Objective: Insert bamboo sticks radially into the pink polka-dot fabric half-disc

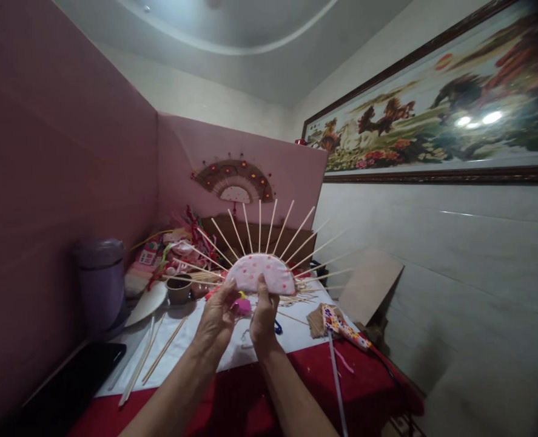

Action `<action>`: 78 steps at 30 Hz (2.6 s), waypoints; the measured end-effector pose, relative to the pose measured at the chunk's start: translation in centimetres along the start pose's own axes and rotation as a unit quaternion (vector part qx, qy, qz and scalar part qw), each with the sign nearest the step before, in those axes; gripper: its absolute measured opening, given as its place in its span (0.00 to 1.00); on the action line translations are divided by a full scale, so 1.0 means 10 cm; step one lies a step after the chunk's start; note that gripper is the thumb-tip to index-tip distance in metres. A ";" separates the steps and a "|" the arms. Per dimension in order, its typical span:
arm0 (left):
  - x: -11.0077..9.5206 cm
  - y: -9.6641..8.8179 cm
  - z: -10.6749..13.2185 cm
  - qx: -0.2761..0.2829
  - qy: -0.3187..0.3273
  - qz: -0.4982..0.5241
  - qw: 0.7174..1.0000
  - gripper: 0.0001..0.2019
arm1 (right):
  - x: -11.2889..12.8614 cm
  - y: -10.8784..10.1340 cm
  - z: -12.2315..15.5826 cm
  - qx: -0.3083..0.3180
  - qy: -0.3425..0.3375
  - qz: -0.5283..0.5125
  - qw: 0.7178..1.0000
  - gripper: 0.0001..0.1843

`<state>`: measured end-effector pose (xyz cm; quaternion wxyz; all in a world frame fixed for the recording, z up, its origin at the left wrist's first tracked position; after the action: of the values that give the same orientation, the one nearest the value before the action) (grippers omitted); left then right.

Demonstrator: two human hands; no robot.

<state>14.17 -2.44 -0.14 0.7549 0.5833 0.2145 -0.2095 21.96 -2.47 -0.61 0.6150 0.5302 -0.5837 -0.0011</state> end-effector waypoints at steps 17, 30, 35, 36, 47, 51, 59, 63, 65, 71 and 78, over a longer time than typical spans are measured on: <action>-0.12 0.23 -0.20 0.128 -0.133 0.009 0.983 0.15 | 0.18 -0.17 0.00 0.235 -0.468 0.364 0.770 0.18; -0.32 0.11 -0.35 0.095 -0.113 0.017 0.989 0.09 | 0.26 -0.20 -0.33 0.329 -0.248 0.263 0.872 0.10; -0.34 -0.03 -0.42 0.111 -0.117 0.027 0.987 0.10 | 0.24 -0.21 -0.38 0.314 -0.243 0.281 0.874 0.07; -0.33 -0.07 -0.42 0.110 -0.119 0.033 0.986 0.11 | 0.22 -0.23 -0.39 0.311 -0.247 0.292 0.870 0.07; -0.22 -0.26 -0.32 0.072 -0.120 -0.017 0.990 0.06 | 0.03 -0.27 -0.40 0.270 -0.118 0.271 0.916 0.10; -0.23 -0.24 -0.34 0.098 -0.099 -0.009 0.990 0.07 | 0.04 -0.26 -0.46 0.304 -0.004 0.231 0.924 0.13; -0.22 -0.24 -0.33 0.123 -0.101 -0.014 0.987 0.08 | 0.05 -0.38 -0.51 0.298 0.085 0.260 0.914 0.14; -0.21 -0.24 -0.32 0.133 -0.112 -0.015 0.985 0.07 | 0.08 -0.40 -0.52 0.303 0.070 0.280 0.908 0.15; -0.21 -0.24 -0.32 0.138 -0.117 -0.012 0.983 0.08 | 0.10 -0.41 -0.53 0.311 0.063 0.281 0.906 0.15; -0.23 -0.22 -0.31 0.126 -0.128 -0.004 0.984 0.09 | 0.24 -0.48 -0.56 0.323 0.078 0.282 0.900 0.14; -0.29 -0.21 -0.33 0.099 -0.109 0.024 0.989 0.09 | 0.48 -0.56 -0.61 0.316 0.088 0.272 0.905 0.15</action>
<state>10.32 0.45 -0.85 0.7171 0.6340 0.0948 -0.2737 31.34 -3.92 0.73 0.4405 0.5152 -0.6184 0.3976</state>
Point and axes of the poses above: each hand's wrist, its own z-axis away from the middle knuckle, its own y-axis out of the palm, x = y × z, the point moved 2 cm from there along -z, towards the middle knuckle, and after that the axes turned 15 degrees about -x, right-handed, at the moved point
